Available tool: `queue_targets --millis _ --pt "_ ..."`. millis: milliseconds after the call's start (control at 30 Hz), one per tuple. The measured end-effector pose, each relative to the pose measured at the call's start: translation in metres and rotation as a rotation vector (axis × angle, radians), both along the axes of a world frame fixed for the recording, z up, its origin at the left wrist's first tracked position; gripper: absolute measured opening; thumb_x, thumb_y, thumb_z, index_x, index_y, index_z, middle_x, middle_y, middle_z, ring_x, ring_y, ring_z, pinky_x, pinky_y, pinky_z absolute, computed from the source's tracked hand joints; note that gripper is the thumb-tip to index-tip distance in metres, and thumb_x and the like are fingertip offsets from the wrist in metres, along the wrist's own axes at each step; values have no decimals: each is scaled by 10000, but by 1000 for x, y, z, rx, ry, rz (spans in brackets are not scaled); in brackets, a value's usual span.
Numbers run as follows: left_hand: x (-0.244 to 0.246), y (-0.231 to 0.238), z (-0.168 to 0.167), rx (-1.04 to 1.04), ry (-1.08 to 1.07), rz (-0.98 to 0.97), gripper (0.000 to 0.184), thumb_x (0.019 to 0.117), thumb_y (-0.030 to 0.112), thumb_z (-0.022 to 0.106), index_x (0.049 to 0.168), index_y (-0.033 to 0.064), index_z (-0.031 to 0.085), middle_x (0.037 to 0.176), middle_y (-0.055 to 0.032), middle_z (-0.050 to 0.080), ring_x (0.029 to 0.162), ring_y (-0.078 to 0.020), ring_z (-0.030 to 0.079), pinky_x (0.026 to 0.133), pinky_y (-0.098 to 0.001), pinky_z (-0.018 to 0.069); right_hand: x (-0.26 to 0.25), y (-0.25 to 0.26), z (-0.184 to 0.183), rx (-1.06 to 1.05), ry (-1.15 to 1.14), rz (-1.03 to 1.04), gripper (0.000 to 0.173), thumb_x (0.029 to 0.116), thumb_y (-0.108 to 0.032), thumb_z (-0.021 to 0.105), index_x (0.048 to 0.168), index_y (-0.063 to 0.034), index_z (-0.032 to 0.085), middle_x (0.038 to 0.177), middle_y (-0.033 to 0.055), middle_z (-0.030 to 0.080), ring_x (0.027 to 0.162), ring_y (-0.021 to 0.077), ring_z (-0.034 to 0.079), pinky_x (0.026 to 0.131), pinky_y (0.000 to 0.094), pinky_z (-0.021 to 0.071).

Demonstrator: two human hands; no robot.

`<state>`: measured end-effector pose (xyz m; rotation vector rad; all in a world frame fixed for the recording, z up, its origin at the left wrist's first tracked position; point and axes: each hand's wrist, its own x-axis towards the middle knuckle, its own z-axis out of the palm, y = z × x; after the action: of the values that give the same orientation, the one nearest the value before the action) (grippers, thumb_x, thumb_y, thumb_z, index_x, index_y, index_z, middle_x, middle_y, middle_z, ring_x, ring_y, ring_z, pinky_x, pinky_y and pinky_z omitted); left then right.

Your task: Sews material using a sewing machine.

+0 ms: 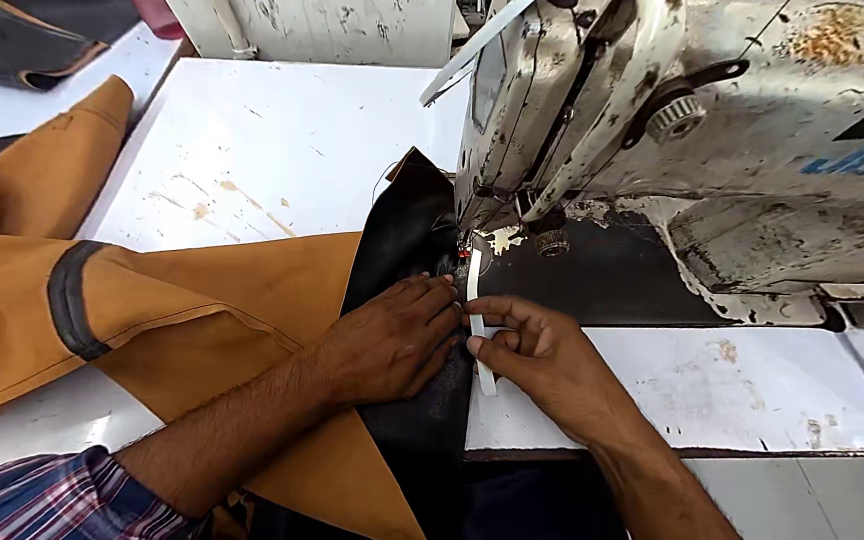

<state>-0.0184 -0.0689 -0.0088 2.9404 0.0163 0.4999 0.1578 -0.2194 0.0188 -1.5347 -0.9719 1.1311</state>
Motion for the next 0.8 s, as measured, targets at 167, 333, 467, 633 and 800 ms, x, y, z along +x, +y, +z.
queue_targets --millis 167,333,467,633,800 --pt "0 0 0 -27 -6 1 395 1062 270 413 1218 21 678 1304 -166 657 1365 -315 539 1192 -449 389 3 0 1 3 5 28 365 913 -75 735 1273 -120 699 1048 65 745 627 168 664 578 273 593" --pt "-1 0 1 -45 -14 5 371 1052 260 429 1177 18 681 1282 -169 659 1351 -308 550 1189 -438 396 7 1 2 -7 4 45 360 916 -65 729 1271 -117 699 1086 66 740 636 167 665 578 269 588" --pt "-1 -1 3 -59 -24 23 348 1042 263 452 1148 28 687 1269 -165 659 1335 -301 562 1178 -435 410 9 4 5 -21 -75 67 340 923 -97 731 1261 -128 708 1016 46 748 606 150 647 544 258 568" --pt "-1 -1 3 -69 -27 24 327 1038 262 460 1130 31 672 1276 -158 647 1332 -291 559 1168 -420 420 12 6 5 -24 -85 96 320 940 -95 719 1259 -119 703 1034 44 748 627 161 665 557 270 587" --pt "-1 -2 5 -60 9 59 399 1035 300 455 1249 23 647 1369 -151 602 1321 -265 562 1149 -400 432 11 6 4 4 -40 72 316 1008 -139 649 1324 -119 646 962 81 739 681 212 721 596 325 646"
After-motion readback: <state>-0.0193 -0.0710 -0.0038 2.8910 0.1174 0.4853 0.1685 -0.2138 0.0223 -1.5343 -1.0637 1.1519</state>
